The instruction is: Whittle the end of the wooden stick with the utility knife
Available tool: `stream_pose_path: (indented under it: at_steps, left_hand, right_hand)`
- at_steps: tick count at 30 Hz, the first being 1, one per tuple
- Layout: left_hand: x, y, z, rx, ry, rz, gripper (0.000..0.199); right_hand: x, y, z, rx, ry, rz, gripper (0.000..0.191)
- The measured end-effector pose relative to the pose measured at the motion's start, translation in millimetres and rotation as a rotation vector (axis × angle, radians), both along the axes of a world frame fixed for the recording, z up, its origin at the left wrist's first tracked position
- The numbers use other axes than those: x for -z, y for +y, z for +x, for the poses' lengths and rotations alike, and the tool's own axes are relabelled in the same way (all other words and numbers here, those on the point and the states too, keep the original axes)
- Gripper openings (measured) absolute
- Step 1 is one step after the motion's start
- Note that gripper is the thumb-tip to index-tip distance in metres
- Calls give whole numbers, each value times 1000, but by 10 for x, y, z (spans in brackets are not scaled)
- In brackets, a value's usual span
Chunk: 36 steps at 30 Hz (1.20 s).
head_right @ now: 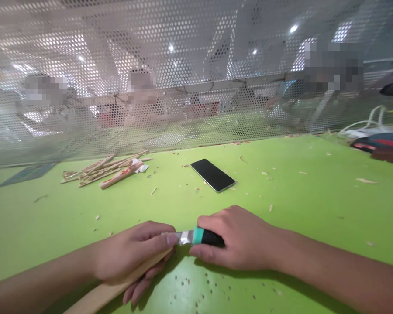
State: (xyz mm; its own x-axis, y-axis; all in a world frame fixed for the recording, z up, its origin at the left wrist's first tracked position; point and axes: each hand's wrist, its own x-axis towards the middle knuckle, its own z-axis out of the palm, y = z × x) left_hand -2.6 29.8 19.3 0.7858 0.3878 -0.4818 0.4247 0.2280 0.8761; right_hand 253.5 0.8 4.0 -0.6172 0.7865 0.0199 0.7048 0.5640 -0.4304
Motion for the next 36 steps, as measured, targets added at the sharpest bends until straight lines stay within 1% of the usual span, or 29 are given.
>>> stream_pose_path:
  at_steps: [6,21,29,36]
  left_hand:
    - [7,5,-3,5,-1,1,52]
    - [-16,-15,8,-24,22,3,54]
    - [-27,-13,6,-7,19,21,53]
    - [-9,9,3,7,19,-7,51]
  right_hand:
    - [7,9,-10,-4,-6,2,54]
    - [-7,-5,-1,-14,0,8,55]
    - [-4,-9,2,-7,-6,8,56]
    - [1,2,-9,-5,4,5,56]
